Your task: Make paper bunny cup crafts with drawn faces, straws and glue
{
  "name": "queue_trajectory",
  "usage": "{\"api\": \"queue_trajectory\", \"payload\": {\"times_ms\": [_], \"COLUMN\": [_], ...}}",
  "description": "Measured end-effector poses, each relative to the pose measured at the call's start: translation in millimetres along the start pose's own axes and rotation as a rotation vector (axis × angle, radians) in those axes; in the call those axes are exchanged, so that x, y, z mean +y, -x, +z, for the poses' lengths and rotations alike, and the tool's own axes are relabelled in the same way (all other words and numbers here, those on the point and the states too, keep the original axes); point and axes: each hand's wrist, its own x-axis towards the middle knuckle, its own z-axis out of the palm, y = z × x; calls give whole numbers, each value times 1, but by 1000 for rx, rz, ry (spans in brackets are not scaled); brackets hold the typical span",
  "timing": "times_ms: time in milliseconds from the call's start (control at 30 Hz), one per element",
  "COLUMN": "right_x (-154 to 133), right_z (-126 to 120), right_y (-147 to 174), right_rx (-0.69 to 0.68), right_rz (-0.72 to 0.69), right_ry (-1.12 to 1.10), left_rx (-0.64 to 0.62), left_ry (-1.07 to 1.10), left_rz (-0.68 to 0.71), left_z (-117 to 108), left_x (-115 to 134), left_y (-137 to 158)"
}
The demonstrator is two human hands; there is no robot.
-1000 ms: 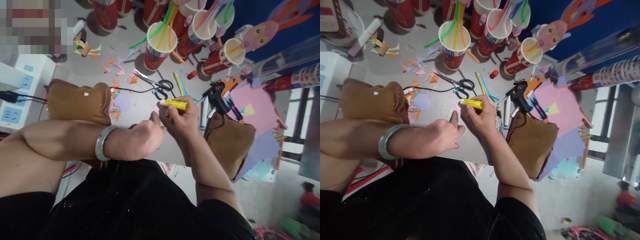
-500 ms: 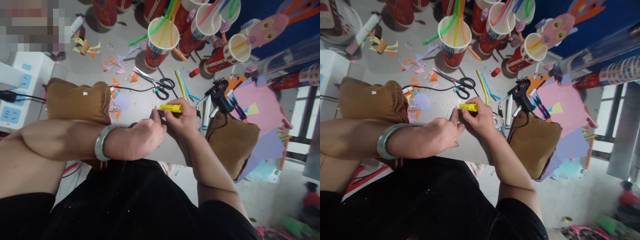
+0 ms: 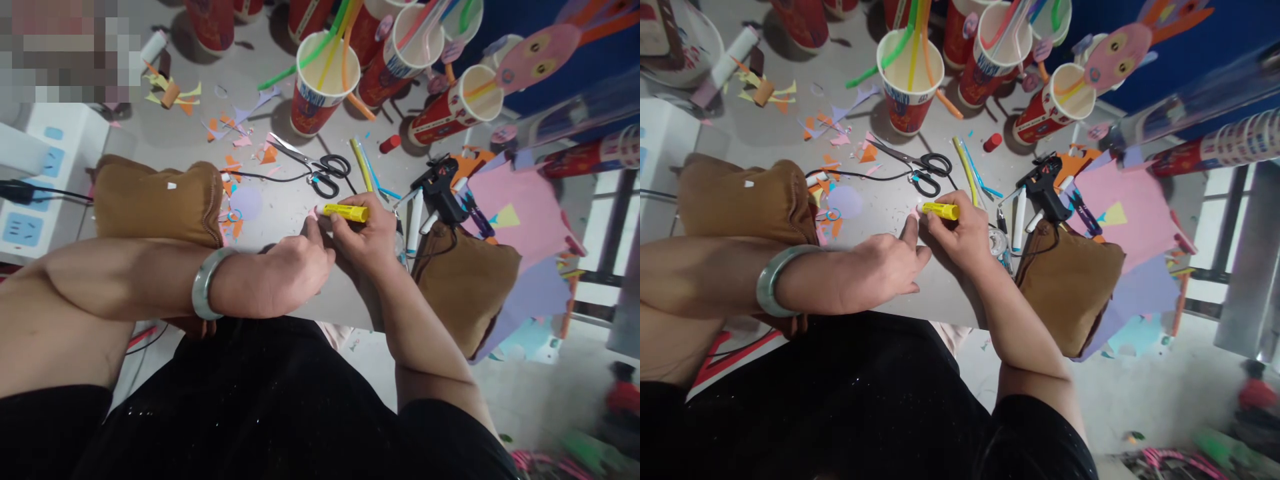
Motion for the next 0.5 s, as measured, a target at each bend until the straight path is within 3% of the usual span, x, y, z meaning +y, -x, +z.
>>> {"api": "queue_trajectory", "payload": {"times_ms": [133,300,500], "right_x": [10,5,2], "right_z": [2,-3,-1], "right_y": [5,5,-3], "right_rx": [92,64,19], "right_rz": [18,-38,-122], "right_ry": [-101,-87,53], "left_rx": [11,-232,-167], "left_ry": [17,80,47], "left_rz": [3,27,27], "left_z": [0,-21,-20], "left_x": [0,-3,-3], "left_y": [-1,-5,-4]}}
